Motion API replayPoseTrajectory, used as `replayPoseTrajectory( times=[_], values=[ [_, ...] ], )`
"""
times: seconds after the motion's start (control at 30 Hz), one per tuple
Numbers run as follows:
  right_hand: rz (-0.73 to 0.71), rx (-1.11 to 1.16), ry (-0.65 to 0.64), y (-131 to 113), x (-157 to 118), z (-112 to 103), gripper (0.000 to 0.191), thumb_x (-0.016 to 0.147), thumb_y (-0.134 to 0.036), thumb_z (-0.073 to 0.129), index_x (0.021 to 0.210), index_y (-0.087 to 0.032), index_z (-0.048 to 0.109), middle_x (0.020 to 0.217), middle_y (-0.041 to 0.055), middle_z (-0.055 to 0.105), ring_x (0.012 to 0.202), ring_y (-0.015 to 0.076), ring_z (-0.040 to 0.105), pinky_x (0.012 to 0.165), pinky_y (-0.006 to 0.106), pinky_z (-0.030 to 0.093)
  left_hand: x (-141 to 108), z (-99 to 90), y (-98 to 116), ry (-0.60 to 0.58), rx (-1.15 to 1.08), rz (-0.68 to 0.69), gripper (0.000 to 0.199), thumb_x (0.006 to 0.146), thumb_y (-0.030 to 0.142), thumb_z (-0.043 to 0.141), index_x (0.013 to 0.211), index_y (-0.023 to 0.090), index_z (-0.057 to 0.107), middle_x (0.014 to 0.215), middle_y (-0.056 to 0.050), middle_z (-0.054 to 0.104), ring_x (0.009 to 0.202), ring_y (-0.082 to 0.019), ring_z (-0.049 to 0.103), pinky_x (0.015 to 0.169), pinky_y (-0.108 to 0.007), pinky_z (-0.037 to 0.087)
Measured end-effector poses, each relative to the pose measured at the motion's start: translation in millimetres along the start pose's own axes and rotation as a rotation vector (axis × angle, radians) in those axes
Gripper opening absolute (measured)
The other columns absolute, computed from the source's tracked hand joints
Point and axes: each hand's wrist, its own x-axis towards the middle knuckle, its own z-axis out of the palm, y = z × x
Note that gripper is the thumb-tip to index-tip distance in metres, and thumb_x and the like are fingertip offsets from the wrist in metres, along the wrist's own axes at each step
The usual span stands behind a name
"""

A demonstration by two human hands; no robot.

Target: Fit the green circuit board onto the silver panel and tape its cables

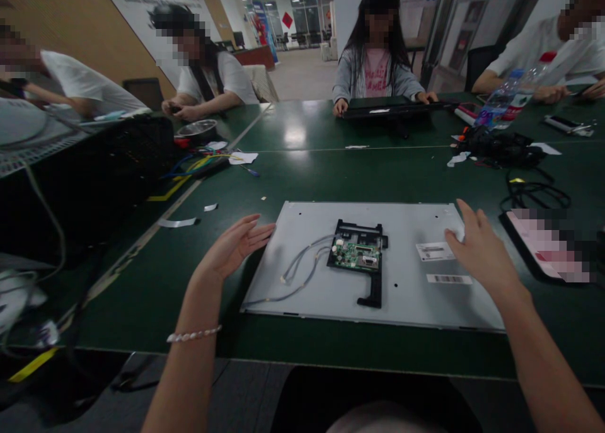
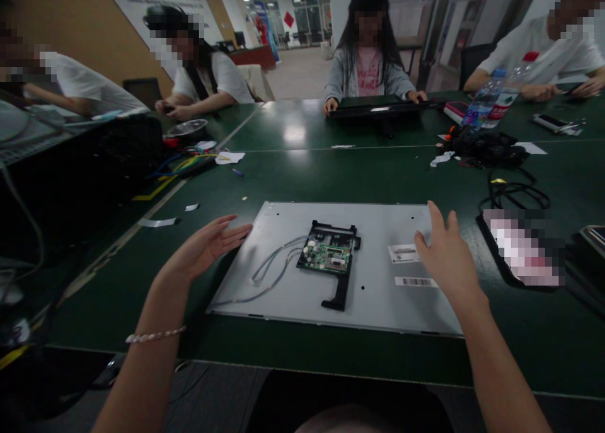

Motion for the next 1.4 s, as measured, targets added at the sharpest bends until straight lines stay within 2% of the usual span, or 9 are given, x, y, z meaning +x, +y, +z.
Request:
replayPoseTrajectory(
  times=[0.13,0.27,0.4,0.67,0.83,0.97,1.07,1.27,1.4],
  values=[
    [-0.015,-0.014,0.001,-0.7,-1.8,0.8,0.072,0.087,-0.049,0.045,0.152,-0.029,0.022,0.154,0.0208,0.026,0.122,0.0506,0.048,0.084,0.067,0.044,-2.0,1.5,-1.3,-0.001,0.016,0.015,0.038,0.087,0.018,0.056,0.125,0.014,0.053,0.113,-0.021,0.067,0.106,-0.026,0.066,0.084,-0.034,0.058],
    [-0.007,-0.037,-0.047,-4.8,-3.1,-1.2,0.071,0.088,-0.05,0.042,0.152,-0.026,0.022,0.153,0.0238,0.024,0.123,0.0518,0.046,0.085,0.066,0.044,-3.7,3.3,-1.5,0.022,0.043,0.022,0.038,0.086,0.018,0.058,0.123,0.015,0.055,0.114,-0.019,0.066,0.108,-0.026,0.065,0.084,-0.033,0.058],
    [-0.009,-0.075,-0.054,-6.4,-4.1,0.2,0.069,0.089,-0.049,0.042,0.152,-0.027,0.023,0.152,0.0224,0.027,0.118,0.0483,0.053,0.085,0.064,0.045,-4.8,4.3,-1.6,0.014,0.046,0.029,0.038,0.086,0.019,0.059,0.124,0.014,0.055,0.116,-0.02,0.066,0.108,-0.026,0.065,0.085,-0.032,0.058],
    [-0.071,-0.294,0.002,-2.5,-5.5,9.4,0.061,0.092,-0.043,0.037,0.148,-0.021,0.031,0.141,0.0268,0.041,0.094,0.0392,0.066,0.069,0.051,0.052,-8.2,9.4,-2.1,-0.004,0.055,0.024,0.041,0.089,0.016,0.056,0.129,0.012,0.051,0.119,-0.021,0.064,0.109,-0.025,0.064,0.087,-0.032,0.057],
    [-0.045,-0.259,-0.004,-2.9,-6.6,10.2,0.062,0.092,-0.046,0.037,0.148,-0.021,0.032,0.146,0.0296,0.032,0.094,0.0422,0.066,0.068,0.054,0.052,-8.3,8.9,-3.8,-0.01,0.066,0.023,0.041,0.089,0.019,0.057,0.129,0.013,0.051,0.121,-0.019,0.064,0.111,-0.024,0.063,0.088,-0.031,0.056],
    [-0.11,-0.153,0.046,-1.0,-3.7,15.2,0.062,0.091,-0.048,0.041,0.146,-0.018,0.035,0.15,0.0257,0.028,0.124,0.0474,0.048,0.089,0.062,0.045,-8.2,10.5,-5.3,0.0,0.081,0.024,0.041,0.089,0.02,0.058,0.129,0.013,0.051,0.122,-0.019,0.063,0.11,-0.023,0.064,0.087,-0.029,0.056],
    [-0.212,-0.004,0.02,-5.7,-3.2,19.5,0.066,0.091,-0.049,0.043,0.148,-0.017,0.031,0.154,0.0206,0.025,0.141,0.0409,0.026,0.106,0.058,0.034,-7.1,12.2,-6.8,0.002,0.085,0.026,0.041,0.088,0.021,0.058,0.128,0.013,0.052,0.123,-0.019,0.063,0.111,-0.023,0.064,0.087,-0.028,0.056],
    [-0.417,0.168,-0.128,-36.2,-19.6,27.4,0.073,0.087,-0.051,0.054,0.15,-0.029,0.024,0.161,0.0082,0.004,0.147,0.0327,0.009,0.116,0.053,0.021,-5.8,16.0,-6.5,0.031,0.105,0.025,0.04,0.088,0.02,0.057,0.127,0.014,0.053,0.12,-0.017,0.064,0.109,-0.022,0.064,0.089,-0.029,0.055],
    [-0.502,0.219,-0.255,-53.1,-30.4,33.9,0.079,0.084,-0.049,0.059,0.15,-0.033,0.018,0.162,0.0044,0.001,0.147,0.0301,0.006,0.117,0.053,0.02,-7.1,16.9,-6.1,0.022,0.108,0.032,0.039,0.088,0.021,0.058,0.126,0.014,0.054,0.12,-0.017,0.065,0.111,-0.022,0.063,0.091,-0.029,0.054]
  ],
)
